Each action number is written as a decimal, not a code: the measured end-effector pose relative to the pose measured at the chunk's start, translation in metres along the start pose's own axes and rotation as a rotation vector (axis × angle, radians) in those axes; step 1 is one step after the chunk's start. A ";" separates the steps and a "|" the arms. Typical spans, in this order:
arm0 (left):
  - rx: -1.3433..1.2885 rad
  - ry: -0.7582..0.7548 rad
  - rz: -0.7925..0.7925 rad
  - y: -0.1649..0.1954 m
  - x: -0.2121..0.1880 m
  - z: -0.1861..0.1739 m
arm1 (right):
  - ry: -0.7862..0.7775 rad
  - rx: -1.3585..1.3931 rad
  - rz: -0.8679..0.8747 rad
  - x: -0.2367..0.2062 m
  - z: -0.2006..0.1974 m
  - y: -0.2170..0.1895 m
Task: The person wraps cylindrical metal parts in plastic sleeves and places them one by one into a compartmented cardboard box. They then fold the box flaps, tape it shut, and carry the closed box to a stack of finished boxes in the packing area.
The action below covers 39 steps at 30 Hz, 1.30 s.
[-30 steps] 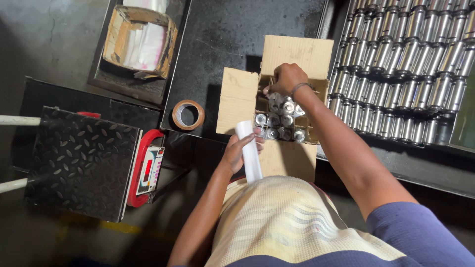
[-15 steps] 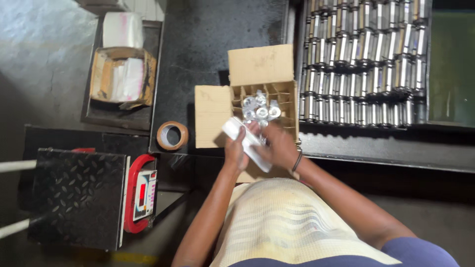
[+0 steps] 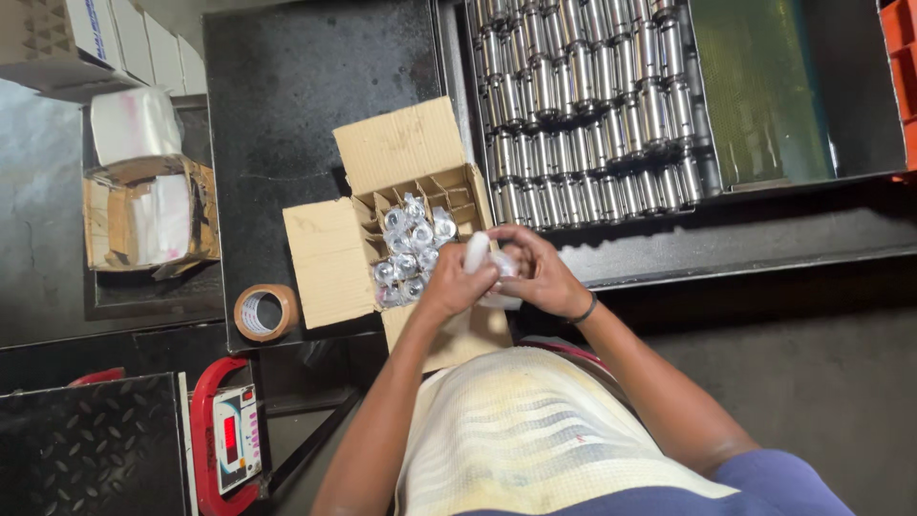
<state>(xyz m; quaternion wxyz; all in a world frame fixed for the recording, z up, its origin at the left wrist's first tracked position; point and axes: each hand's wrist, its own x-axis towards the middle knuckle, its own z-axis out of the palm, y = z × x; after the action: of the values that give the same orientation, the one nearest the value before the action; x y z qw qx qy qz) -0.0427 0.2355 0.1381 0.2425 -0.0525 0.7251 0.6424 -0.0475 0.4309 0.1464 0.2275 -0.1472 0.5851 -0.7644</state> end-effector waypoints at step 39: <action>0.351 0.367 0.447 0.020 -0.039 -0.027 | 0.904 -1.542 0.466 0.066 -0.224 -0.044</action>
<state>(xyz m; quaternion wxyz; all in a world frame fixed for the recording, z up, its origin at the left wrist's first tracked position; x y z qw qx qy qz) -0.0238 0.2042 0.1742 -0.0337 0.0357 0.8498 0.5248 -0.2220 0.5912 0.1255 -0.0356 0.1757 0.9803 -0.0828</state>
